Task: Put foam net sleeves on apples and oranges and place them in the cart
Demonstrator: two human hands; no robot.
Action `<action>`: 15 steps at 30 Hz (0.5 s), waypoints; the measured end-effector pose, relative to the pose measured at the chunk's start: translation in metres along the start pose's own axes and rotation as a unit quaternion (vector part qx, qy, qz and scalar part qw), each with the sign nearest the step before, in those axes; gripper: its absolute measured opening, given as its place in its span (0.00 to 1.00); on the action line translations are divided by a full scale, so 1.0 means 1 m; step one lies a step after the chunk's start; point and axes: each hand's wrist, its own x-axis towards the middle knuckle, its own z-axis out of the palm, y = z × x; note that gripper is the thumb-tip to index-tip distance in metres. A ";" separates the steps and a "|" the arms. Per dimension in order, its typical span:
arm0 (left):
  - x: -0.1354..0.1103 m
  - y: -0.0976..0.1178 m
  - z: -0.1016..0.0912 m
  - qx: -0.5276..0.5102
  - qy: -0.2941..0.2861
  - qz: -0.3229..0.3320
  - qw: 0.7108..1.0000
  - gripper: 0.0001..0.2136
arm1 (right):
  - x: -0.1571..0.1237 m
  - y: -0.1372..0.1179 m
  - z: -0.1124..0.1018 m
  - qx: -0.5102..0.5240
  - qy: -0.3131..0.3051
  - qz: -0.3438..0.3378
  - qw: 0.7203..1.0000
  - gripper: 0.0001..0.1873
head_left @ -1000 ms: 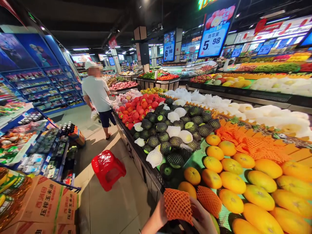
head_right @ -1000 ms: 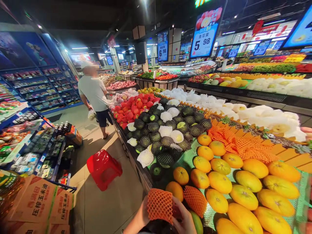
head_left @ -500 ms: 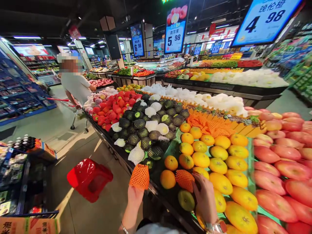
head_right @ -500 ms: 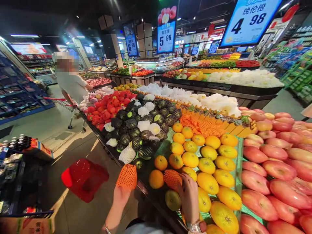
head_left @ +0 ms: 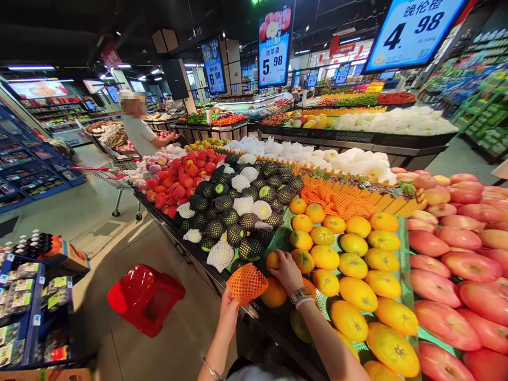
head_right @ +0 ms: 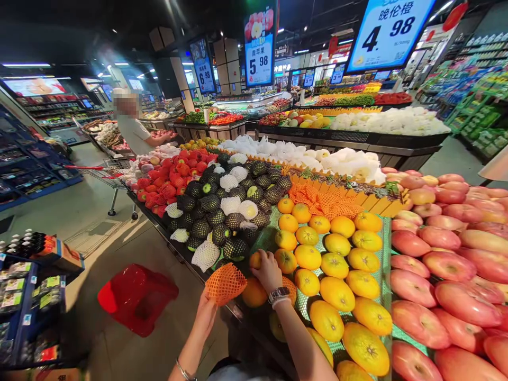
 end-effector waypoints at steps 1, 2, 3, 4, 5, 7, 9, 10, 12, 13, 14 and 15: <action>0.000 0.002 0.004 0.015 -0.015 0.018 1.000 0.33 | -0.003 -0.004 -0.003 0.035 0.004 0.005 0.999 0.31; 0.000 0.004 0.008 0.029 -0.030 0.034 0.999 0.35 | -0.007 -0.010 -0.006 0.074 0.008 0.010 0.997 0.34; 0.000 0.005 0.010 0.044 -0.042 0.048 0.997 0.35 | -0.011 -0.016 -0.009 0.116 0.007 0.018 0.993 0.36; 0.002 0.005 0.011 0.060 -0.049 0.060 0.995 0.35 | -0.015 -0.023 -0.011 0.160 0.001 0.028 0.987 0.36; 0.003 0.005 0.010 0.082 -0.054 0.071 0.993 0.35 | -0.020 -0.030 -0.013 0.201 -0.011 0.041 0.979 0.36; 0.007 0.007 0.007 0.149 -0.067 0.095 0.982 0.32 | -0.028 -0.043 -0.016 0.271 -0.048 0.069 0.959 0.36; 0.009 0.012 0.005 0.241 -0.112 0.129 0.955 0.27 | -0.035 -0.054 -0.016 0.369 -0.100 0.120 0.916 0.39; 0.010 0.015 0.005 0.287 -0.144 0.154 0.934 0.25 | -0.038 -0.057 -0.016 0.427 -0.122 0.152 0.883 0.38; 0.009 0.025 0.007 0.357 -0.195 0.204 0.890 0.19 | -0.044 -0.059 -0.015 0.532 -0.146 0.212 0.806 0.33; 0.008 0.030 0.009 0.381 -0.211 0.226 0.871 0.18 | -0.047 -0.057 -0.014 0.564 -0.146 0.233 0.778 0.31; 0.006 0.035 0.012 0.396 -0.218 0.240 0.859 0.17 | -0.050 -0.055 -0.013 0.578 -0.140 0.244 0.766 0.29; 0.004 0.040 0.014 0.399 -0.221 0.240 0.857 0.16 | -0.053 -0.053 -0.012 0.582 -0.131 0.247 0.763 0.28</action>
